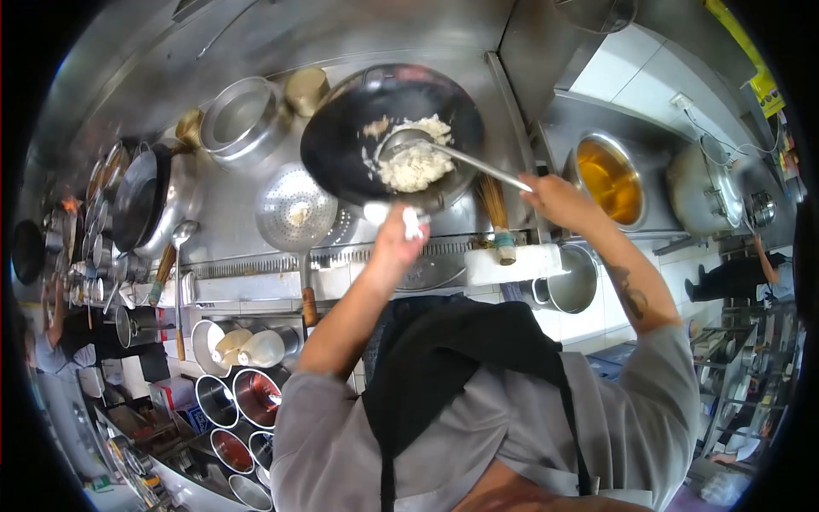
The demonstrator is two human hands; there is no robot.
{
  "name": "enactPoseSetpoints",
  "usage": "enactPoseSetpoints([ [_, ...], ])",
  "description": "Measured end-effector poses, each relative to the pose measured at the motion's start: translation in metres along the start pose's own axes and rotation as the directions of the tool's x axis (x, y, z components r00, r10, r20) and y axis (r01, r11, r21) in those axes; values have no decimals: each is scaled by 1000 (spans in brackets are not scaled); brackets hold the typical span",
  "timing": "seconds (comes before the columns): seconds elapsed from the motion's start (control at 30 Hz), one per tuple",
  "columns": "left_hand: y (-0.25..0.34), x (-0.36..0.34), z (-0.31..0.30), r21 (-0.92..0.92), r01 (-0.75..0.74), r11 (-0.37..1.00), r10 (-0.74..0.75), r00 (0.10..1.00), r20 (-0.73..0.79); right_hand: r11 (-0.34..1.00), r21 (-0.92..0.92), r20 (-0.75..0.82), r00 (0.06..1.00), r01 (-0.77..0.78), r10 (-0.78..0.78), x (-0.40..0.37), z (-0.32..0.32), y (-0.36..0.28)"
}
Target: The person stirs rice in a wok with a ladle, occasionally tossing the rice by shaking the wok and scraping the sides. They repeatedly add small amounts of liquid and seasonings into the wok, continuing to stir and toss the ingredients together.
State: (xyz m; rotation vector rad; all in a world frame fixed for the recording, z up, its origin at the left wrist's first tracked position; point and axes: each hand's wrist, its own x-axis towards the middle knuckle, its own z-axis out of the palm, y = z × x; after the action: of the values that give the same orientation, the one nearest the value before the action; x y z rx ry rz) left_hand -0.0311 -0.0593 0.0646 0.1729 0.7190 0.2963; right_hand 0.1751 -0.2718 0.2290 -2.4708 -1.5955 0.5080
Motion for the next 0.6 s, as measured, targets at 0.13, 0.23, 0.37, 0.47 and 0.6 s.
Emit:
enactPoseSetpoints([
  [0.13, -9, -49, 29, -21, -15, 1000, 14, 998, -63, 991, 136, -11, 1000, 2, -1, -17, 0, -17],
  [0.23, -1, -26, 0, 171, -237, 956, 211, 965, 158, 976, 203, 40, 995, 77, -87, -40, 0, -7],
  [0.37, 0, -92, 55, 37, 25, 999, -21, 996, -85, 970, 243, 215, 974, 11, -65, -38, -19, 7],
  [0.47, 15, -41, 29, -9, -12, 1000, 12, 999, 49, 978, 202, 102, 992, 50, -72, -12, 17, 26],
  [0.6, -51, -16, -98, 155, 0, 988, -10, 998, 65, 998, 24, -115, 992, -55, 58, -11, 36, 4],
])
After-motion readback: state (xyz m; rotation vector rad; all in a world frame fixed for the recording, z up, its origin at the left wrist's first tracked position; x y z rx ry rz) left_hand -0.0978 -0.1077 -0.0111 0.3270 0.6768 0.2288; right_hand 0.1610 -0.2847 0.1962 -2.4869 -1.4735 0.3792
